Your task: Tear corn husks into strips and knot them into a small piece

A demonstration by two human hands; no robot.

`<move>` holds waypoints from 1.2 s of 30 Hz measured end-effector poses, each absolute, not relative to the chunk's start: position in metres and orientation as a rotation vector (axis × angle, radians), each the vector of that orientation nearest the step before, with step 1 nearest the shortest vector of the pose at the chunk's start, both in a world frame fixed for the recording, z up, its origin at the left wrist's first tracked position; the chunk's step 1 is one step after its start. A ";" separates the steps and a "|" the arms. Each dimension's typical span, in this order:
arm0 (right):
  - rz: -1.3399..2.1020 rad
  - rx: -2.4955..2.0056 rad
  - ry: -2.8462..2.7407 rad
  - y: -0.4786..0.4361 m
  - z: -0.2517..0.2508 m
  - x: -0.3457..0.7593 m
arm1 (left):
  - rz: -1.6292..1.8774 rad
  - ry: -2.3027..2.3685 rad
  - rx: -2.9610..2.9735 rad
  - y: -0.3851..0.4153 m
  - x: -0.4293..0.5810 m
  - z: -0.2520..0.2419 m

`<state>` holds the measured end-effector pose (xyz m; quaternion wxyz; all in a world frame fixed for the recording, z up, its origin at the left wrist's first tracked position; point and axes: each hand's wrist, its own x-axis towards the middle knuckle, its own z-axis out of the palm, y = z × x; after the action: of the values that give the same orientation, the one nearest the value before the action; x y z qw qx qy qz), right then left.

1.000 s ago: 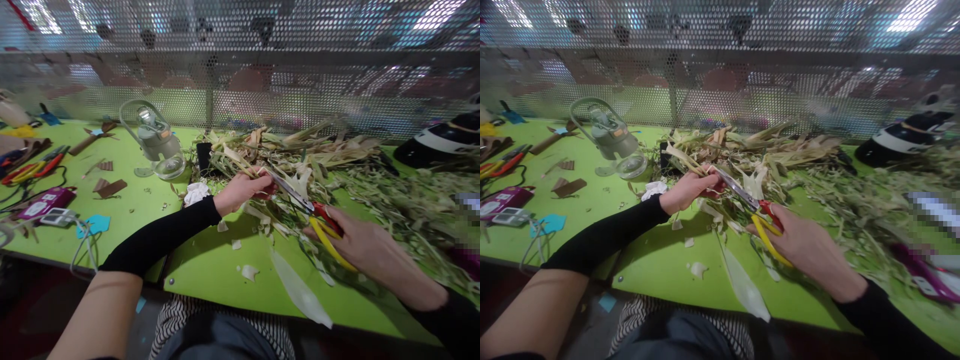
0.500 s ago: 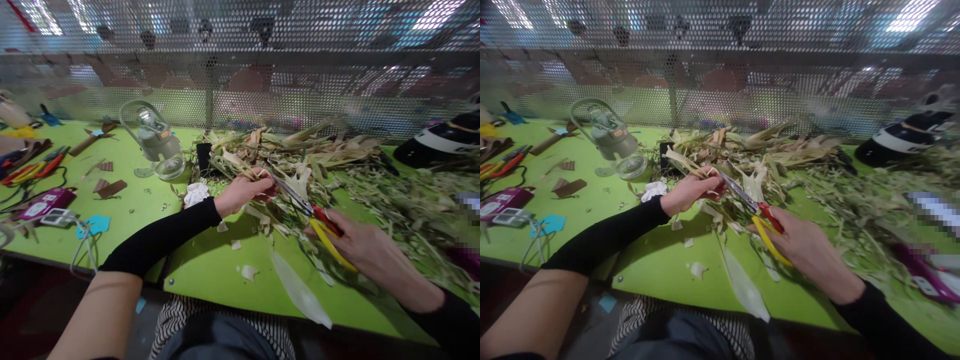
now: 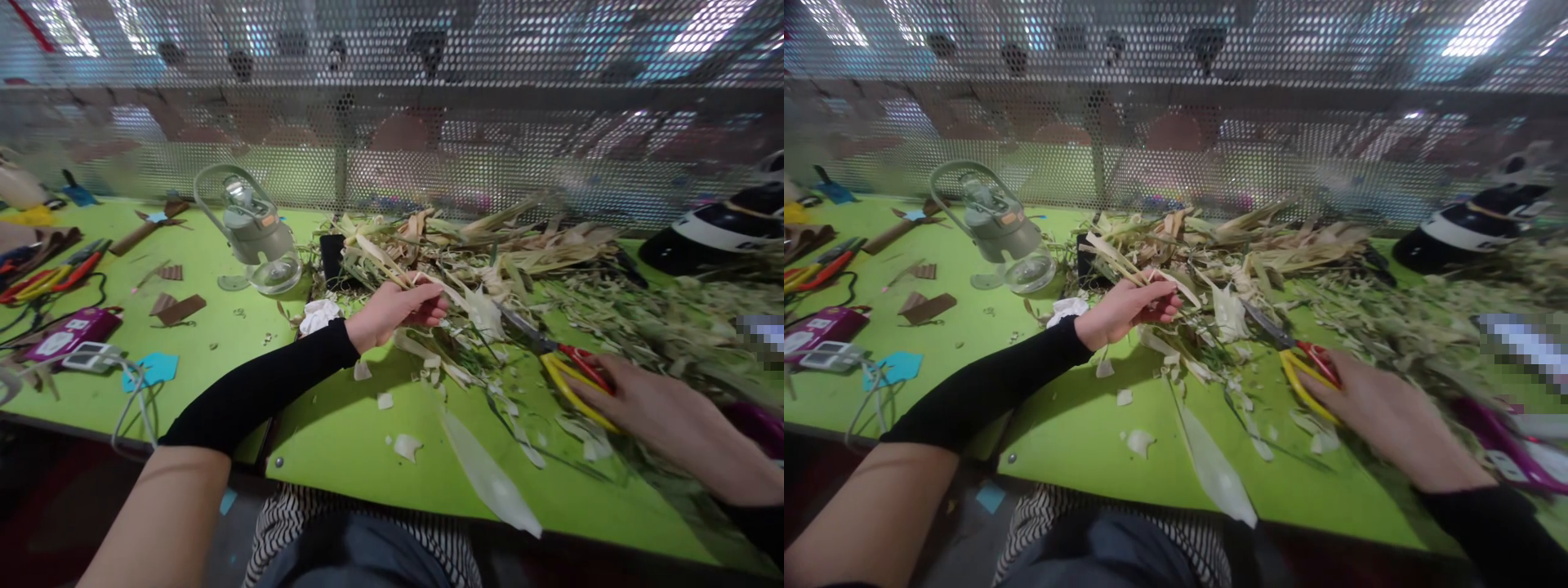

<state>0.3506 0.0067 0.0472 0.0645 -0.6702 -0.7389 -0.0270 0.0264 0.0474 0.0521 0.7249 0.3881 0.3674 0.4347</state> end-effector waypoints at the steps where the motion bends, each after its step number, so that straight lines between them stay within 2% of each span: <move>1: -0.036 -1.983 -2.276 0.005 0.051 0.348 | 0.954 0.795 0.872 0.047 0.026 0.053; 4: -0.157 -1.822 -2.236 -0.002 0.067 0.318 | 0.920 0.742 0.927 0.044 0.024 0.054; 7: 0.157 -1.631 -2.161 0.000 0.077 0.270 | 0.872 0.725 0.950 0.041 0.023 0.053; 11: 0.245 -1.340 -2.072 0.019 0.073 0.219 | 0.869 0.690 0.967 0.039 0.021 0.051; 15: 0.516 -1.157 -1.940 0.036 0.063 0.199 | 0.852 0.685 1.039 0.038 0.020 0.048; 25: 1.006 -1.292 -1.498 0.039 0.042 0.202 | 0.902 0.779 0.789 0.034 0.036 0.036; 31: 0.962 -1.263 -1.611 0.044 0.036 0.202 | 0.894 0.834 0.814 0.035 0.036 0.032; 36: 0.635 -1.195 -1.673 0.040 0.031 0.201 | 0.855 0.823 0.957 0.037 0.033 0.028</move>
<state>0.2005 0.0405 0.0313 0.4748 -0.4888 -0.6842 0.2597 0.0328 0.0375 0.0280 0.7233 0.4333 0.3728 0.3874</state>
